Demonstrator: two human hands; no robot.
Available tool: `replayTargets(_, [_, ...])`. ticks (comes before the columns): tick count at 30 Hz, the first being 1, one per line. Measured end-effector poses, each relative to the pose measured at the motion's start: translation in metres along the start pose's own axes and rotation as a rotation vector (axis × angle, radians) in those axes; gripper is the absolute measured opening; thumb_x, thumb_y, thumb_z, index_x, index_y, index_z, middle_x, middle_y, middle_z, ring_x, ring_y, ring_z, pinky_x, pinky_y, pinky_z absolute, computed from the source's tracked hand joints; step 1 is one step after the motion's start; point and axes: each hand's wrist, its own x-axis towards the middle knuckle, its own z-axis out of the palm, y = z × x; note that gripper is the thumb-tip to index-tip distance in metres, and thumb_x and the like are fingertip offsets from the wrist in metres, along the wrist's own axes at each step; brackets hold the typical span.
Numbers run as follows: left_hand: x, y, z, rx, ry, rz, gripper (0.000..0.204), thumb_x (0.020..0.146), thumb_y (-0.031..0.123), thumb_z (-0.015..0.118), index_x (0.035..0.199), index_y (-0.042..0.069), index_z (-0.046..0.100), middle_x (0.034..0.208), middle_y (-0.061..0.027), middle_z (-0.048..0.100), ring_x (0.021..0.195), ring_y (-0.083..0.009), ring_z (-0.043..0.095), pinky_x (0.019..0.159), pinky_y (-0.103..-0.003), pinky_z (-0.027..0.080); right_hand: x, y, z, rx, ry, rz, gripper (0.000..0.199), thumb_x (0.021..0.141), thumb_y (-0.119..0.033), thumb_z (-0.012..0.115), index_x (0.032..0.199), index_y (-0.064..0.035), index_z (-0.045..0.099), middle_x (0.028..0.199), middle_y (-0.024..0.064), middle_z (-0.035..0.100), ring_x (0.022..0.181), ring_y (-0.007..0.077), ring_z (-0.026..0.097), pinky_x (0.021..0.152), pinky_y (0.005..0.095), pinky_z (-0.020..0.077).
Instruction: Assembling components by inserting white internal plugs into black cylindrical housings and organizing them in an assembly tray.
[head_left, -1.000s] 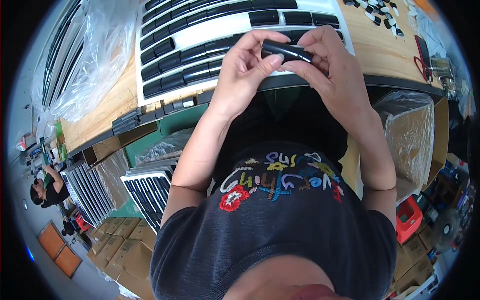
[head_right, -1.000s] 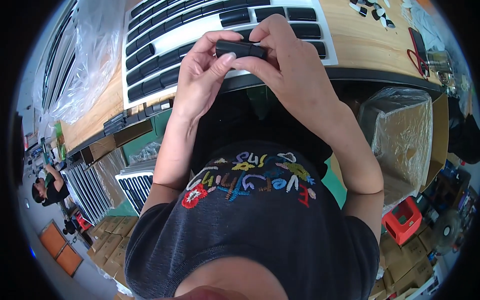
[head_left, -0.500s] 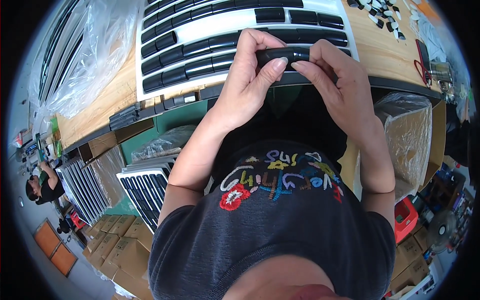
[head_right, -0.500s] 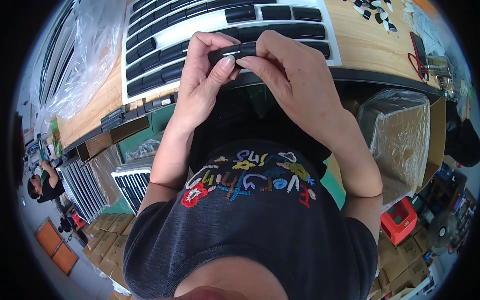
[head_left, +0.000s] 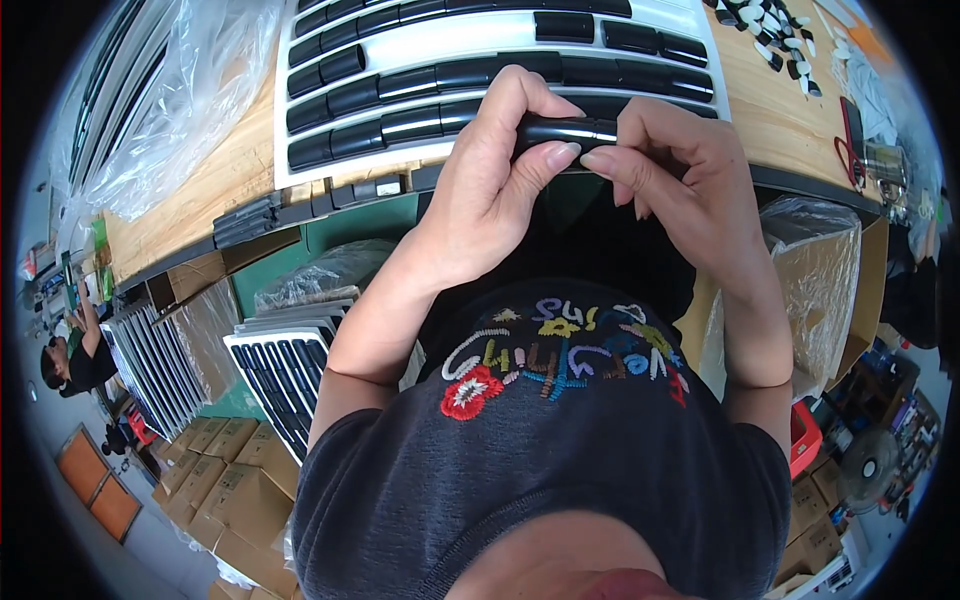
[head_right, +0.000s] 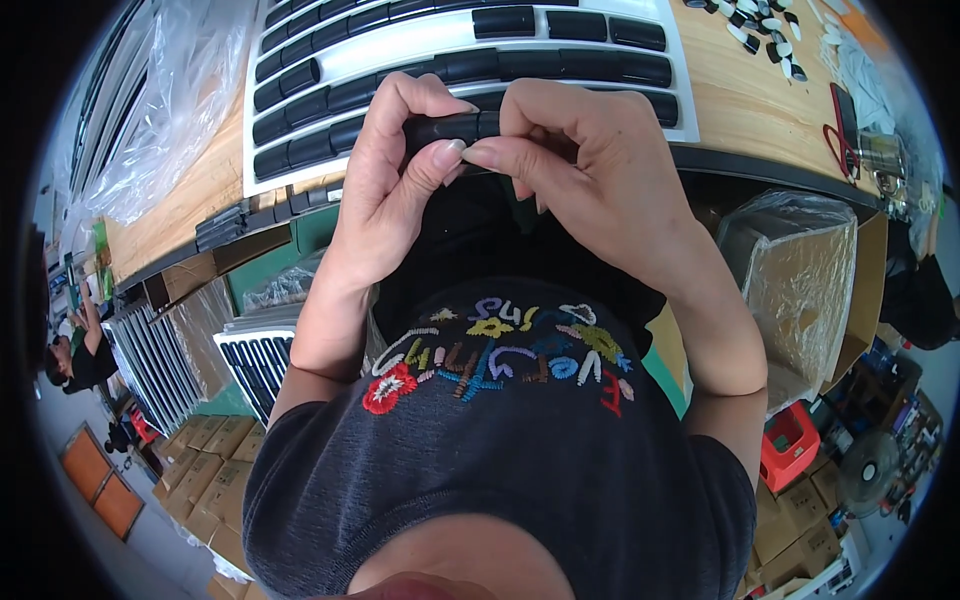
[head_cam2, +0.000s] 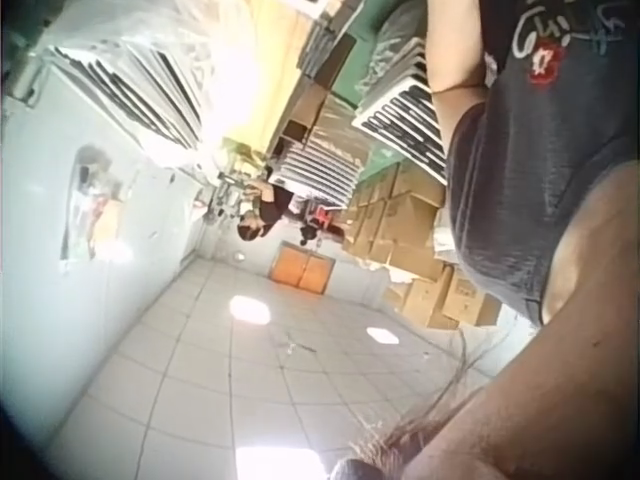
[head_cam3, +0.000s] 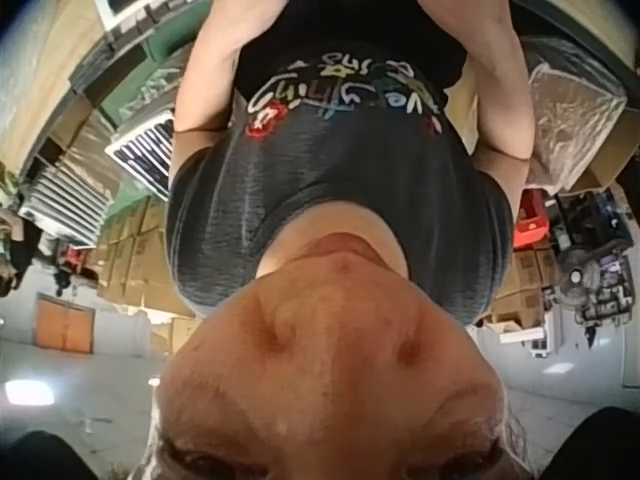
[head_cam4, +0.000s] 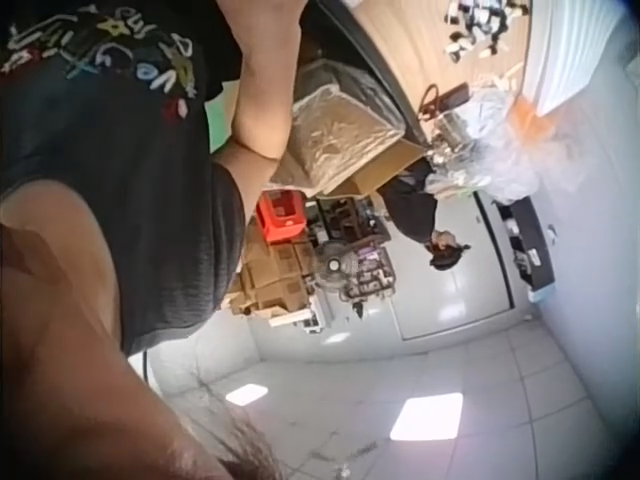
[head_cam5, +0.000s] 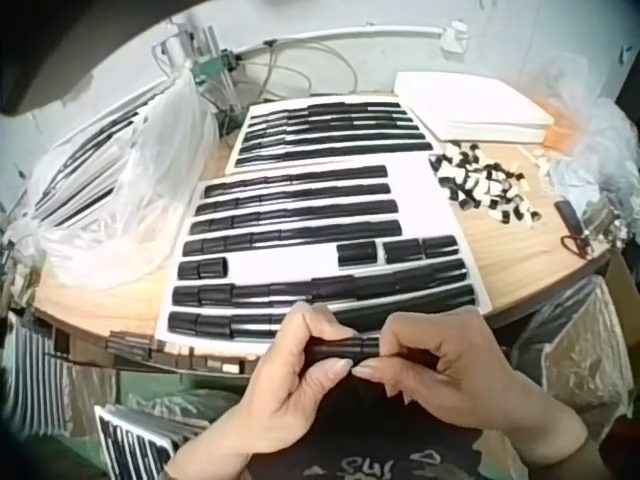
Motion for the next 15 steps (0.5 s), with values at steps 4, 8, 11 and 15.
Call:
replayTargets(4, [-0.007,-0.010,0.002,-0.107,0.098,-0.021,0.015,0.099,0.008,0.054,0.112,0.004,0.047,0.091,-0.0041,0.050,0.079,-0.0114,0.049,0.075,-0.024,0.044,0.005,0.001,0.016,0.098,0.003,0.055,0.023,0.094,-0.012,0.065,0.074,-0.0042,0.056,0.060,-0.0022,0.053,0.052,0.0008,0.047,0.047,0.0170,0.0341])
replayTargets(8, [-0.017,-0.026,-0.011,-0.398,0.107,-0.193,0.018,0.101,0.008,0.052,0.117,0.005,0.044,0.094,-0.0027,0.049,0.079,-0.0071,0.047,0.074,-0.022,0.043,0.030,0.016,0.025,-0.032,-0.082,0.006,0.024,0.095,-0.016,0.063,0.076,-0.0053,0.054,0.059,-0.0019,0.053,0.050,0.0019,0.046,0.046,0.0192,0.0320])
replayTargets(11, [0.010,-0.044,-0.051,0.278,0.088,0.021,0.025,0.096,0.009,0.059,0.119,0.004,0.048,0.101,-0.0083,0.054,0.090,-0.0191,0.055,0.078,-0.029,0.047,0.068,0.045,0.029,-0.162,-0.100,-0.125,0.031,0.099,-0.026,0.057,0.078,-0.0053,0.051,0.061,-0.0012,0.048,0.057,0.0066,0.040,0.053,0.0275,0.0323])
replayTargets(15, [0.033,-0.061,-0.145,1.211,0.042,-0.019,0.036,0.095,0.011,0.060,0.130,0.010,0.048,0.130,-0.0112,0.051,0.123,-0.0296,0.049,0.108,-0.045,0.034,0.134,0.093,0.029,-0.579,0.177,-0.222,0.034,0.098,-0.038,0.058,0.085,-0.0077,0.064,0.069,0.0087,0.061,0.061,0.0201,0.054,0.061,0.0390,0.0427])
